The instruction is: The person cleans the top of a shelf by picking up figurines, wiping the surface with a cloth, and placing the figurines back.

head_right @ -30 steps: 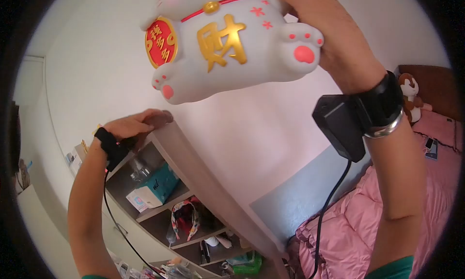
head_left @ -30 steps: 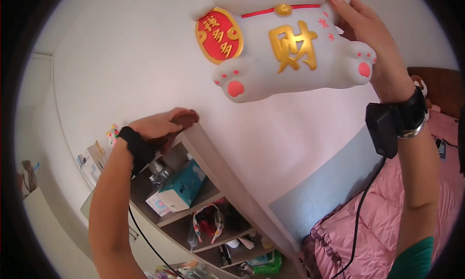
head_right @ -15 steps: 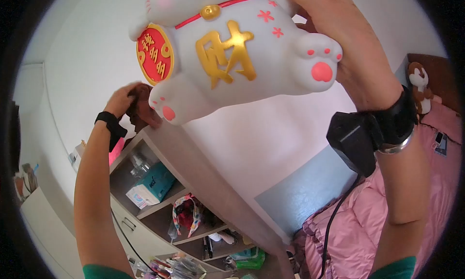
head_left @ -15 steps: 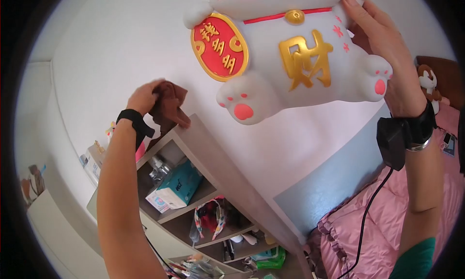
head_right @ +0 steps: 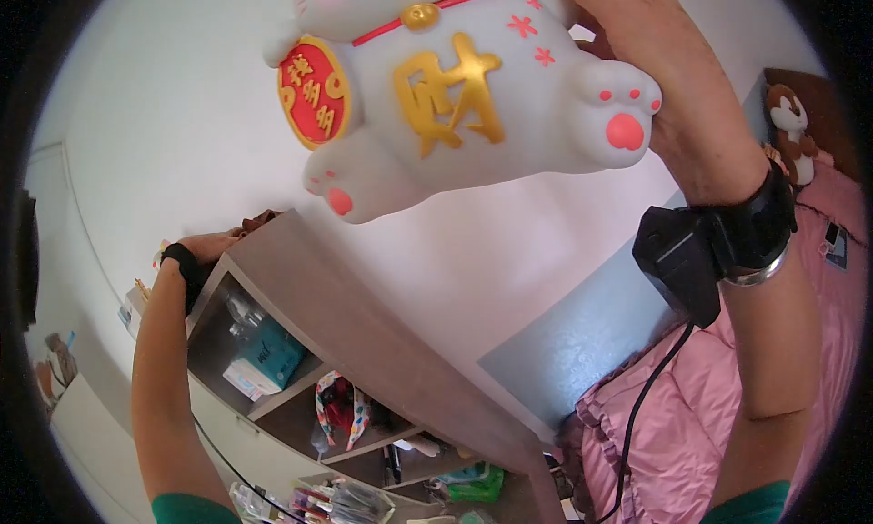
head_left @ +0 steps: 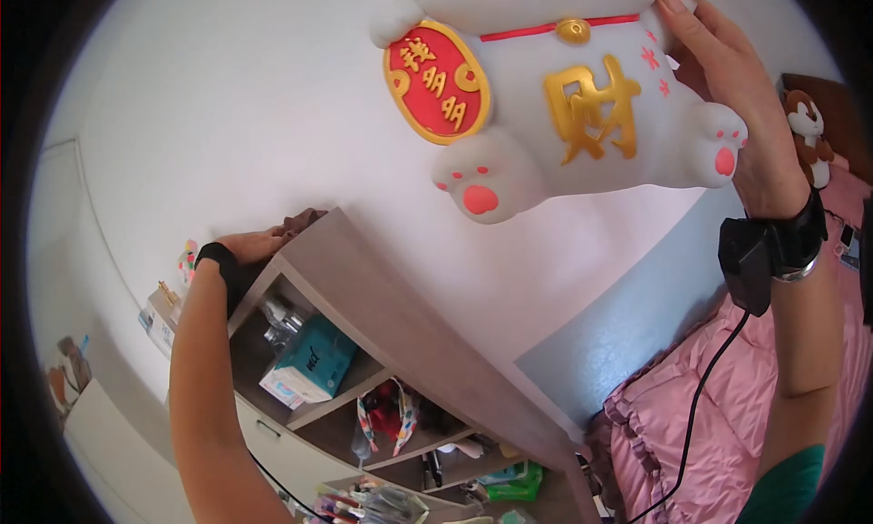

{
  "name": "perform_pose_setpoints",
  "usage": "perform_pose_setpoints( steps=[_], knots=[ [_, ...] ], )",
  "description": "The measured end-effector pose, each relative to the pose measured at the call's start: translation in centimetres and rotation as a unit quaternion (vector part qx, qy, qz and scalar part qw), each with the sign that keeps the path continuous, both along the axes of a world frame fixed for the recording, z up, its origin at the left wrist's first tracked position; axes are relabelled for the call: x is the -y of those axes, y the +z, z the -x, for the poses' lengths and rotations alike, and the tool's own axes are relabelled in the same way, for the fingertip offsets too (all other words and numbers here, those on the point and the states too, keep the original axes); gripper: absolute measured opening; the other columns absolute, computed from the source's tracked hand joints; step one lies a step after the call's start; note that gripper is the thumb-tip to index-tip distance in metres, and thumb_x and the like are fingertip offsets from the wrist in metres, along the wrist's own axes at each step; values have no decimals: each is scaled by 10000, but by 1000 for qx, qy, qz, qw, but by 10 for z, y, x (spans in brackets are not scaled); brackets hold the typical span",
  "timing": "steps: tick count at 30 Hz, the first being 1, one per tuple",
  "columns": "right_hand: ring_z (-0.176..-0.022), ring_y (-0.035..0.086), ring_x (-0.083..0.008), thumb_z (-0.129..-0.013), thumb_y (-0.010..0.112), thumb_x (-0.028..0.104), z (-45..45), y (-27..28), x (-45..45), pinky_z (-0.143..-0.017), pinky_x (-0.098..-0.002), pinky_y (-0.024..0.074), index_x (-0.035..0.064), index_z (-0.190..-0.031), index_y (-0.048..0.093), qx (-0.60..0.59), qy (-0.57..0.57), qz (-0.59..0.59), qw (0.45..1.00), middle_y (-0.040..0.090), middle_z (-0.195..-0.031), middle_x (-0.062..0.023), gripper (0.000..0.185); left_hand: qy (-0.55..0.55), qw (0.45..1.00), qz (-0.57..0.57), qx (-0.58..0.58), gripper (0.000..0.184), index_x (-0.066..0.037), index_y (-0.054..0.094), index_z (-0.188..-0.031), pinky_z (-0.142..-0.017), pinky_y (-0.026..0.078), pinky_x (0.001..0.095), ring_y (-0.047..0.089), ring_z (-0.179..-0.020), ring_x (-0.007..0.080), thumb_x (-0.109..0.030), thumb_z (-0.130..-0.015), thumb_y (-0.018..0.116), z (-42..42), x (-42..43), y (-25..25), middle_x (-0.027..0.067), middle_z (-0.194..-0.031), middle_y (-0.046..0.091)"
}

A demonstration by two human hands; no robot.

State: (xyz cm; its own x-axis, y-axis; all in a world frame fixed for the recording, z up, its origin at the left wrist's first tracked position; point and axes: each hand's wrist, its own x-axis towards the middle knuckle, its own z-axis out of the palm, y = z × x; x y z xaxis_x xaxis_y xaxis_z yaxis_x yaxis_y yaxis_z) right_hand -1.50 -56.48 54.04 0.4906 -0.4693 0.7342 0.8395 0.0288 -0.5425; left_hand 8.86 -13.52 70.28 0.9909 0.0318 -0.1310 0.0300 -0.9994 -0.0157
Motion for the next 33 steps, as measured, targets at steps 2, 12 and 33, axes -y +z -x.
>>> perform_pose_setpoints(
  steps=[2, 12, 33],
  knots=[
    [-1011, 584, -224, -959, 501, 318, -4, -1, -2, -906, -313, 474, 6, -1234, 479, -8, 8, 1, 1000, 566, -1142, -121, 417, -19, 999, -26, 1, 636, -148, 280, -1458, -994, 362, 308, 452, -1206, 217, -425, -916, 464, 14, 7, -2, 102, -1371, 455],
    [-909, 597, -105, -938, 546, 378, -58, -6, 12, -789, -257, 521, 55, -1227, 524, 52, 97, 1, 994, 605, -1024, -53, 434, 10, 992, 116, 55, 533, -46, 401, -1384, -960, 390, 281, 486, -1141, 162, -90, -868, 526, 47, 7, 0, 63, -1285, 522],
    [-933, 574, -110, -955, 518, 338, -70, 76, -108, -820, -253, 502, 22, -1220, 509, 135, 224, 45, 964, 584, -1027, -58, 412, -153, 890, 360, 233, 502, -48, 448, -1350, -840, 448, 249, 540, -977, 127, -38, -848, 464, 222, -24, -40, 27, -1100, 566]
  ],
)
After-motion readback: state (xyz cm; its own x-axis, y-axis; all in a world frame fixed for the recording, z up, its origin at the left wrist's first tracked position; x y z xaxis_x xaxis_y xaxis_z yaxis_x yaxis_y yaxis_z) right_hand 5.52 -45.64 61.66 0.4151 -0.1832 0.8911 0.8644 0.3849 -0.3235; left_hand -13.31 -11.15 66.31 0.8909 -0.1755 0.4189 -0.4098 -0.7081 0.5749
